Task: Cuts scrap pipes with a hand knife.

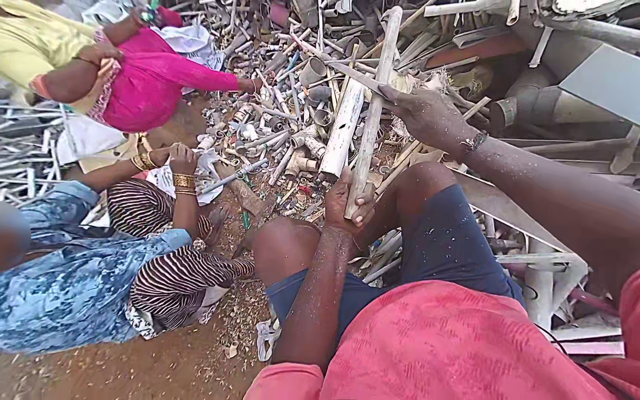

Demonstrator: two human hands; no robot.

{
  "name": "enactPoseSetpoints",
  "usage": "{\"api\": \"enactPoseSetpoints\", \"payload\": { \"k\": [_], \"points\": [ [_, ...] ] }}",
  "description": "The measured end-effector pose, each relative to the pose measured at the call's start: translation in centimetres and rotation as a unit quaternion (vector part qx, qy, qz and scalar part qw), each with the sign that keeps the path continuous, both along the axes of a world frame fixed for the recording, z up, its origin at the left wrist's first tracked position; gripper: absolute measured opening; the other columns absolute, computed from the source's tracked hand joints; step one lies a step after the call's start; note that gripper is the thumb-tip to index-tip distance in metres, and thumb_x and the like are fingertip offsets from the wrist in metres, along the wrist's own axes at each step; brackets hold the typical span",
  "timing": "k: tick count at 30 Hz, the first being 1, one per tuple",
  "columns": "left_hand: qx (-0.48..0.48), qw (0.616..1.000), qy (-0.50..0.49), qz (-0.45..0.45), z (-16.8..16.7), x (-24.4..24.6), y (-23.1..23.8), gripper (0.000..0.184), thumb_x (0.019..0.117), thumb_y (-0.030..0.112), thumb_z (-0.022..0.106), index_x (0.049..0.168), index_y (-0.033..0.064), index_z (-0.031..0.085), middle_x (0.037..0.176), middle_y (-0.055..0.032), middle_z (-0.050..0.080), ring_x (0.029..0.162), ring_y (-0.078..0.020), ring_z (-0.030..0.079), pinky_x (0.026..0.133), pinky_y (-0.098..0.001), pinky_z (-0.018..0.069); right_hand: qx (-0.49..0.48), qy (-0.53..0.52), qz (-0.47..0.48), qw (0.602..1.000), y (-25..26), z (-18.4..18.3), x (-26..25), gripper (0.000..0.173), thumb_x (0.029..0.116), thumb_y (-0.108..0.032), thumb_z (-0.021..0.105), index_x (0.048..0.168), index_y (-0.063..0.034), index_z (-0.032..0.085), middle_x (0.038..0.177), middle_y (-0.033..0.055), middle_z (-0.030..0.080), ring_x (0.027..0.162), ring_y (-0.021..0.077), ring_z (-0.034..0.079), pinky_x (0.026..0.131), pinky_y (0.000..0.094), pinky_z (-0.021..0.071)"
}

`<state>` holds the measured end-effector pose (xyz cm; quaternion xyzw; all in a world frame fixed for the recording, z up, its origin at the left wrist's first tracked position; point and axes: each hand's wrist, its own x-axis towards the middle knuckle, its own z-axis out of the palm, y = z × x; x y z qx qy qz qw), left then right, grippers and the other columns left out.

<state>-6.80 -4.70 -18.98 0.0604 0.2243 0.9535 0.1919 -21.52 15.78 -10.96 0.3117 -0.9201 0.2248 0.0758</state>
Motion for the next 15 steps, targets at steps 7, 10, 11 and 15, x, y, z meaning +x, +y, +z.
{"api": "enactPoseSetpoints", "payload": {
  "k": [7,10,11,15],
  "points": [
    [-0.062,0.995,-0.042,0.062,-0.1,0.0,0.9,0.038,0.1058,0.039,0.050,0.136,0.0177,0.054,0.074,-0.0037,0.057,0.050,-0.0125,0.055,0.047,-0.0265,0.0523,0.088,-0.035,0.056,0.994,-0.1,-2.3,2.4,0.047,0.1095,-0.028,0.044,0.155,-0.0382,0.046,0.098,0.0185,0.070,0.091,0.0410,0.068,0.075,0.0599,0.0525],
    [-0.105,0.989,-0.049,0.088,0.6,-0.3,1.2,0.024,0.1035,0.022,0.047,0.123,0.0141,0.060,0.067,-0.0024,0.054,0.044,-0.0099,0.050,0.040,-0.0224,0.0457,0.047,-0.030,0.107,0.993,0.3,-2.7,3.5,0.046,0.1102,-0.028,0.044,0.156,-0.0345,0.046,0.099,0.0164,0.071,0.090,0.0369,0.069,0.080,0.0563,0.0545],
    [-0.131,0.984,-0.070,0.102,0.6,-0.2,1.1,0.015,0.0966,0.013,0.047,0.097,0.0112,0.062,0.058,-0.0012,0.052,0.038,-0.0086,0.046,0.037,-0.0214,0.0421,0.055,-0.029,0.143,0.988,0.2,-3.0,5.0,0.046,0.1094,-0.028,0.046,0.155,-0.0370,0.047,0.099,0.0150,0.071,0.087,0.0347,0.069,0.077,0.0549,0.0559],
    [-0.238,0.965,-0.064,0.087,-0.3,-0.2,1.2,0.041,0.0945,0.001,0.041,0.134,0.0081,0.048,0.057,0.0018,0.043,0.036,-0.0064,0.043,0.033,-0.0210,0.0414,0.084,0.033,0.063,0.994,0.5,-1.4,2.2,0.049,0.1077,-0.025,0.044,0.155,-0.0376,0.046,0.091,0.0171,0.065,0.076,0.0380,0.067,0.063,0.0552,0.0528]
  ]
}}
